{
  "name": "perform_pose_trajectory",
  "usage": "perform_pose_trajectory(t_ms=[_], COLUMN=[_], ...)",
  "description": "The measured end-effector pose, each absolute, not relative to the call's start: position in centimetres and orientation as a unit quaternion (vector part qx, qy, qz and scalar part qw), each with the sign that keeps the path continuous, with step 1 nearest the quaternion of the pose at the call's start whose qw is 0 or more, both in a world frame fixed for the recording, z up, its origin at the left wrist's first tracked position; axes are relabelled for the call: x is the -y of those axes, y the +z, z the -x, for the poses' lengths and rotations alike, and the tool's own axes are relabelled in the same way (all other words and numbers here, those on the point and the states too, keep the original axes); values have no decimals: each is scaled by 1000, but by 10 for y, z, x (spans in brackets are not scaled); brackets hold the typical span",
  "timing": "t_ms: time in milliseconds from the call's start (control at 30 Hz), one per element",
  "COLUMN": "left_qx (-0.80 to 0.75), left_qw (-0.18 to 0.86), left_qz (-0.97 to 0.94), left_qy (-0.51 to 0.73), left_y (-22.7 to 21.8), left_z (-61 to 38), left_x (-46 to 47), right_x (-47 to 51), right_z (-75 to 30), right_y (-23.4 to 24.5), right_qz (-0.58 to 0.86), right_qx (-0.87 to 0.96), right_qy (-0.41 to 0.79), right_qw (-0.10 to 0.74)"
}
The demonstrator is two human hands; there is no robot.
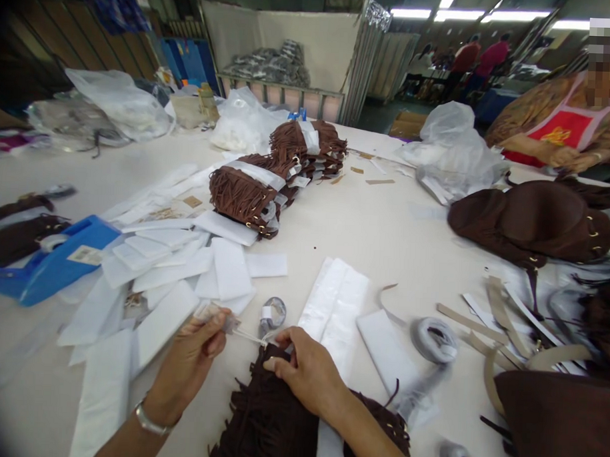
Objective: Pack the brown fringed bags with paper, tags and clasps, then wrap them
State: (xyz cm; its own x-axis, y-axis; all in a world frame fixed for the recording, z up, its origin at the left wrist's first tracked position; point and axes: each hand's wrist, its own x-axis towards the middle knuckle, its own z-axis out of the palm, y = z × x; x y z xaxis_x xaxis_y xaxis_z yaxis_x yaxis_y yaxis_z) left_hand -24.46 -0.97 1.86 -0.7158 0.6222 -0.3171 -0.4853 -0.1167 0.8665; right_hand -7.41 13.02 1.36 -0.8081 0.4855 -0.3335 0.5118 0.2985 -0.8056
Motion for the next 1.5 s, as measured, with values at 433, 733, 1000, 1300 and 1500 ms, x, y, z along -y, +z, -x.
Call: perform_pose_trajectory(t_ms=[433, 733, 1000, 1300, 1500], left_qx=[-927, -743, -745, -724, -718], left_qw=[-87, -4, -21, -56, -51], left_qz=[-245, -648, -645, -648, -649], left_qy=[272, 167, 168, 229, 247], left_y=[48, 13, -17, -30, -33], left_z=[248, 190, 194, 195, 196], left_x=[57, 4, 7, 11, 10], right_x=[-140, -191, -213, -227, -228], right_z=[77, 148, 174, 175, 166], right_y=[18, 34, 37, 31, 24], right_qz=[-273, 68, 128, 93, 21], right_qx=[-824, -948, -926, -872, -825], right_qy=[-493, -312, -293, -406, -497], right_qw=[58, 2, 202, 256, 270])
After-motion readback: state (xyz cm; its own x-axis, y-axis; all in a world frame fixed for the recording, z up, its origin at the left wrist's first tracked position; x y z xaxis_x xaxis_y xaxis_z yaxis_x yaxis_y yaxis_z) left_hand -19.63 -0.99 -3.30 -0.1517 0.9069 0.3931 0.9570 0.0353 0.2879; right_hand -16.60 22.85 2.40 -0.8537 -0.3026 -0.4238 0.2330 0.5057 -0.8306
